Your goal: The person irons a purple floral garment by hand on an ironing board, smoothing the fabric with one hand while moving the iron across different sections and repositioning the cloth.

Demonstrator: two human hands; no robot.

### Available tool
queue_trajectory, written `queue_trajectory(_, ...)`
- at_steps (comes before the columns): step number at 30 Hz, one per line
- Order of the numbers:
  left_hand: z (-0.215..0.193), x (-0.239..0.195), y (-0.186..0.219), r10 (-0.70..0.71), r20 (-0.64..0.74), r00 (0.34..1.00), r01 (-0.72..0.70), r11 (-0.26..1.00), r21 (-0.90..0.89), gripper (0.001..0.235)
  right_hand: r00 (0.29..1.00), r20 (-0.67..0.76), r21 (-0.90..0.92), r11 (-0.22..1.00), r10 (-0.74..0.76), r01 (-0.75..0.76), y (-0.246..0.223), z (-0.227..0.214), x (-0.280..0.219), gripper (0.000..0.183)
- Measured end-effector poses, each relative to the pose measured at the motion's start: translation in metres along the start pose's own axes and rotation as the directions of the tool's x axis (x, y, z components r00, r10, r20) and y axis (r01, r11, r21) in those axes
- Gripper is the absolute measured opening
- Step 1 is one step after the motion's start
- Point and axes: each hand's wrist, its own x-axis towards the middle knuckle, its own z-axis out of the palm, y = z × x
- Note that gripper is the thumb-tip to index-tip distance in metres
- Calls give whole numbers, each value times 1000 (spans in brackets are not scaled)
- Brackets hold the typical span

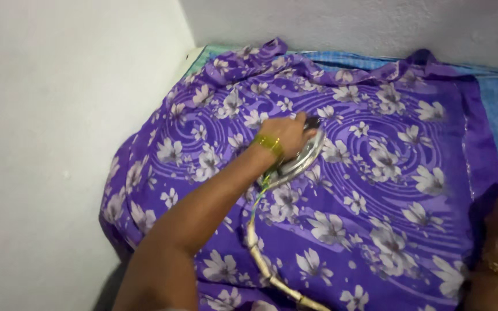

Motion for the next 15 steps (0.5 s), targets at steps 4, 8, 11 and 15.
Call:
queue_trajectory(4, 3, 58, -35, -159, -59, 986, 154, 985, -78, 55, 917, 136, 575, 724, 375, -381, -12, -5, 2, 34)
queue_trajectory(8, 1, 79, -96, -357, -113, 927, 346, 932, -110, 60, 975, 55, 153, 963, 216, -222, -12, -14, 2, 37)
queue_trajectory(11, -8, 63, -146, -471, -136, 871, 469, 882, -49, 62, 998, 37, 130, 990, 57, -62, -10, -13, 2, 18)
queue_trajectory(15, -29, 17, -204, -633, -168, 756, 636, 770, -41, 62, 998, 13, 81, 994, 67, -68, -12, -8, 0, 17)
